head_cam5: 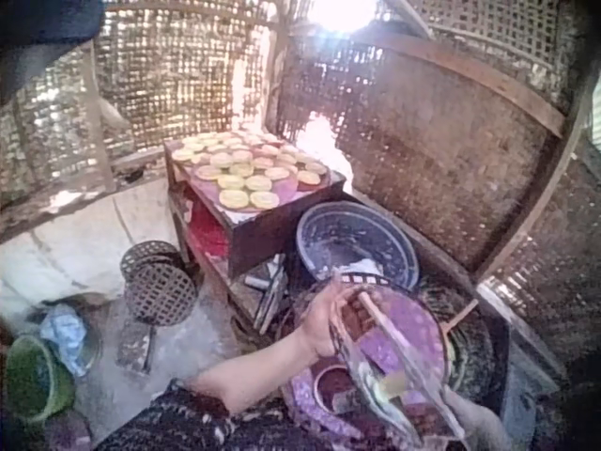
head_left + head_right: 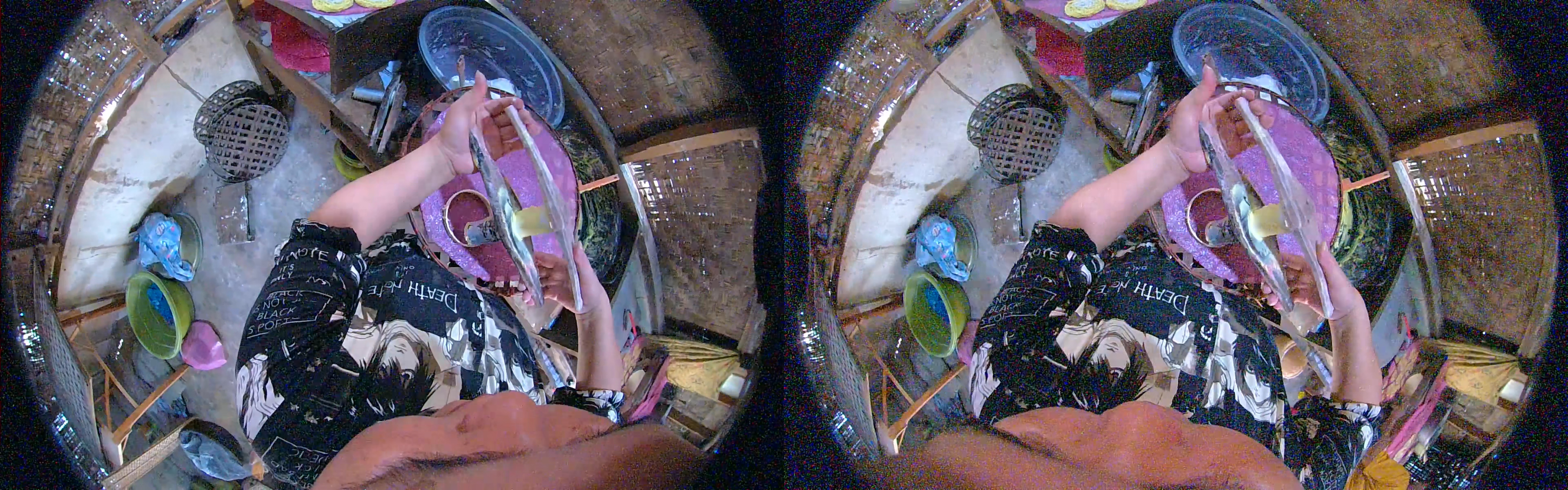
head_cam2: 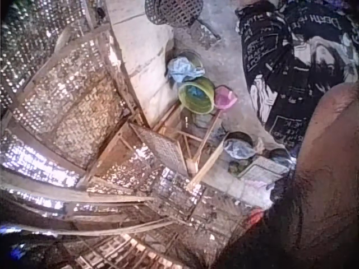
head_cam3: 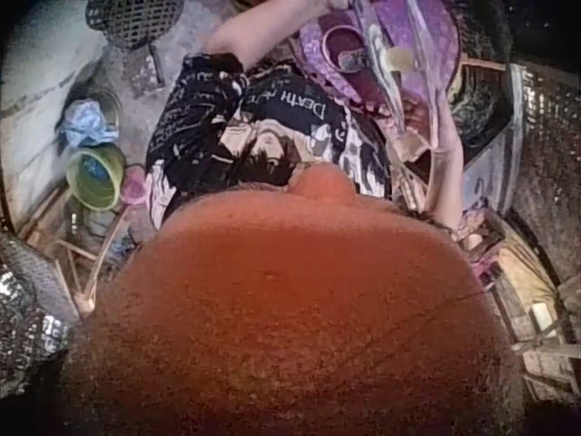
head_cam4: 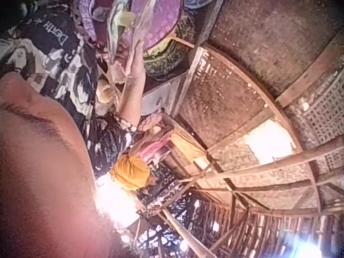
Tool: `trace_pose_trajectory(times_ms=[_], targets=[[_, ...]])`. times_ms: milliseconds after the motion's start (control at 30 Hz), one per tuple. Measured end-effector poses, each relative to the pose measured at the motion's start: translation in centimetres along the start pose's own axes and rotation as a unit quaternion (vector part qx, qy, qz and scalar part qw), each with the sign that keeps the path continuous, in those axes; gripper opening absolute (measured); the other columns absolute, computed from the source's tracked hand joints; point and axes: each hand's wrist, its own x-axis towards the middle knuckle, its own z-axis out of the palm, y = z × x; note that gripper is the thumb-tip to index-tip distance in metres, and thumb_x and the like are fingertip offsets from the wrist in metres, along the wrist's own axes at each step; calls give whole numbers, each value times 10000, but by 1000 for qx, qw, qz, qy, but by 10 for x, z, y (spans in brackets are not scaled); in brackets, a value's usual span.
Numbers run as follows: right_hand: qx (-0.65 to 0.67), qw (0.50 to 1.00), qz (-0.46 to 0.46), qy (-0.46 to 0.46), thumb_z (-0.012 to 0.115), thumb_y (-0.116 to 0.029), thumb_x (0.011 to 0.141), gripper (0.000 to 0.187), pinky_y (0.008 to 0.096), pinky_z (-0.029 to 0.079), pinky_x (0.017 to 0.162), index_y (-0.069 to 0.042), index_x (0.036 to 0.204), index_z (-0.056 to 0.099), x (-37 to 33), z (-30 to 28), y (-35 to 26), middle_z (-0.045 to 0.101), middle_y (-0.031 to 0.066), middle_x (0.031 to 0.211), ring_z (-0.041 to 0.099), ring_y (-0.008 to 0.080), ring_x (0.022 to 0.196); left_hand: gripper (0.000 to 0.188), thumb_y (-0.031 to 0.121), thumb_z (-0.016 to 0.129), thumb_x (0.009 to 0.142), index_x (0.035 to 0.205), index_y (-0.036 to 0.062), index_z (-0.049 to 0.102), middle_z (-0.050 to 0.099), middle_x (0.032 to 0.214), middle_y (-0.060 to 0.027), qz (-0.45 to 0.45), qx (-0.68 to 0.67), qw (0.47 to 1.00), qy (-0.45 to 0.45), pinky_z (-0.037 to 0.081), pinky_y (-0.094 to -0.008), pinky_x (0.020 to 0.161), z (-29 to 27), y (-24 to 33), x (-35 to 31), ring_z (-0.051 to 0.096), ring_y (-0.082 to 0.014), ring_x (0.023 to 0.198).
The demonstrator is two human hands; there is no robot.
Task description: The person prepares traditional ring-shaped food items by scooping batter from a large bowl and spreading it into circular molds on a tray, then arranging the molds and transferring the shaped snacks to a storage area.
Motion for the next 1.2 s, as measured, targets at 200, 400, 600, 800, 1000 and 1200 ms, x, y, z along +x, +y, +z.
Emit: trace_pose_trajectory(times_ms=[200, 400, 600, 800, 1000, 1200], targets=[[-70, 997, -8, 37, 334, -650, 765, 768, 360, 470, 714, -2, 1172, 401, 1, -6, 1, 562, 187, 970, 585, 279, 801, 548, 588, 450, 758, 844, 59, 564, 565, 811, -93, 47, -7, 998, 35, 435, -415, 778, -14, -4, -15, 541, -289, 841], [-99, 993, -31, 60, 356, -602, 791, 683, 354, 481, 642, -4, 1103, 464, 16, 7, 0, 577, 173, 909, 598, 265, 725, 510, 585, 459, 756, 744, 84, 553, 553, 740, -73, 86, 35, 994, 54, 435, -400, 723, -5, 13, -27, 533, -270, 772], [-154, 977, -69, 131, 407, -519, 814, 583, 302, 483, 612, 4, 1051, 505, 28, 15, -14, 600, 104, 864, 591, 193, 704, 498, 580, 493, 740, 693, 88, 551, 535, 704, -63, 99, 76, 992, 19, 432, -370, 702, 1, 33, -15, 521, -253, 743], [-240, 934, -172, 200, 468, -448, 797, 539, 277, 468, 542, 25, 1054, 502, 21, 5, -14, 588, 82, 880, 572, 157, 670, 483, 570, 520, 730, 616, 101, 503, 504, 629, -49, 103, 61, 991, 51, 427, -347, 651, -3, 15, -2, 502, -234, 656], [-220, 955, -76, 184, 525, -503, 746, 587, 242, 411, 436, 22, 1009, 525, -1, -2, -4, 583, 66, 768, 533, 127, 566, 473, 570, 543, 714, 590, 118, 479, 500, 609, -43, 86, 49, 990, 96, 423, -344, 601, -11, -8, -13, 503, -232, 639], [-221, 957, -79, 169, 526, -544, 728, 577, 250, 407, 473, 8, 895, 558, 8, 16, 11, 571, 59, 703, 518, 122, 552, 495, 589, 508, 726, 578, 118, 473, 490, 574, -46, 89, 37, 987, 126, 429, -339, 572, -4, -3, -39, 512, -243, 610]])
